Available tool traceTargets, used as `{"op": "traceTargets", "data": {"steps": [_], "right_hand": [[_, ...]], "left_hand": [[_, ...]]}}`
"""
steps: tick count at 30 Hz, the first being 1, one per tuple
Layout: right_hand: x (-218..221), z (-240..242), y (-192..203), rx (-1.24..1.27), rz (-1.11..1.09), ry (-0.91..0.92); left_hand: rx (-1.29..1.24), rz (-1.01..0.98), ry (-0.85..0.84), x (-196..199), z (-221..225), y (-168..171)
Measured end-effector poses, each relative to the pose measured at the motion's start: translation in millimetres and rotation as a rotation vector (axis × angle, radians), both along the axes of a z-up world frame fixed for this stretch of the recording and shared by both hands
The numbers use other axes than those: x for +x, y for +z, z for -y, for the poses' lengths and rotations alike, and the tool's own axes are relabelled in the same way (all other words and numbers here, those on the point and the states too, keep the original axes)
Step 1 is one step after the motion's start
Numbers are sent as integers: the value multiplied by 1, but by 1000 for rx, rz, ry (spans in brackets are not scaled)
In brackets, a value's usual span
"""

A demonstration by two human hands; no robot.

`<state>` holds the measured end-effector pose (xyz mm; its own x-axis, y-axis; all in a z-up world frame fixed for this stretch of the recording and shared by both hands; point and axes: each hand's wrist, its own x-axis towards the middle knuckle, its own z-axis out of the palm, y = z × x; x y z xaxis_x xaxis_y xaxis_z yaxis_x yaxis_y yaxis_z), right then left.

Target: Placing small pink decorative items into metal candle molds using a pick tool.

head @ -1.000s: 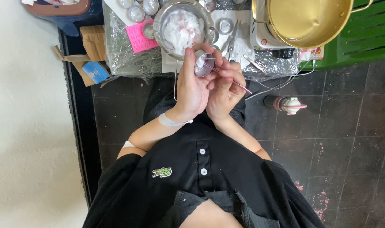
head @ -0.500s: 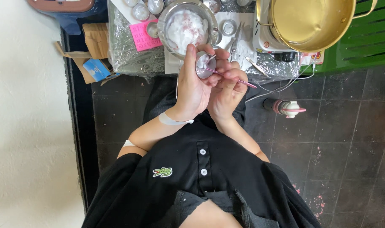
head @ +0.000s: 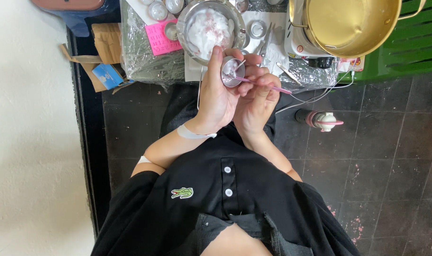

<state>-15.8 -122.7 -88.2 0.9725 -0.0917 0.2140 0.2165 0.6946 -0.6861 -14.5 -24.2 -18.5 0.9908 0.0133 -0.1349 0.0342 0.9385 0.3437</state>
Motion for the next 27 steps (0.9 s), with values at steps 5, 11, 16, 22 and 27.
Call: {"op": "traceTargets", "data": {"steps": [5, 11, 16, 22, 27], "right_hand": [[1, 2, 5, 40, -68, 18], [1, 3, 6, 32, -68, 25], [2, 3, 13, 72, -66, 42], [5, 8, 11, 140, -128, 53], [5, 12, 11, 159, -160, 70]], "left_hand": [[6, 26, -2, 1, 0, 1], [-15, 3, -26, 2, 0, 0], [-43, 20, -53, 3, -1, -2], [-67, -12, -81, 4, -1, -2], [-83, -6, -88, 5, -1, -4]]}}
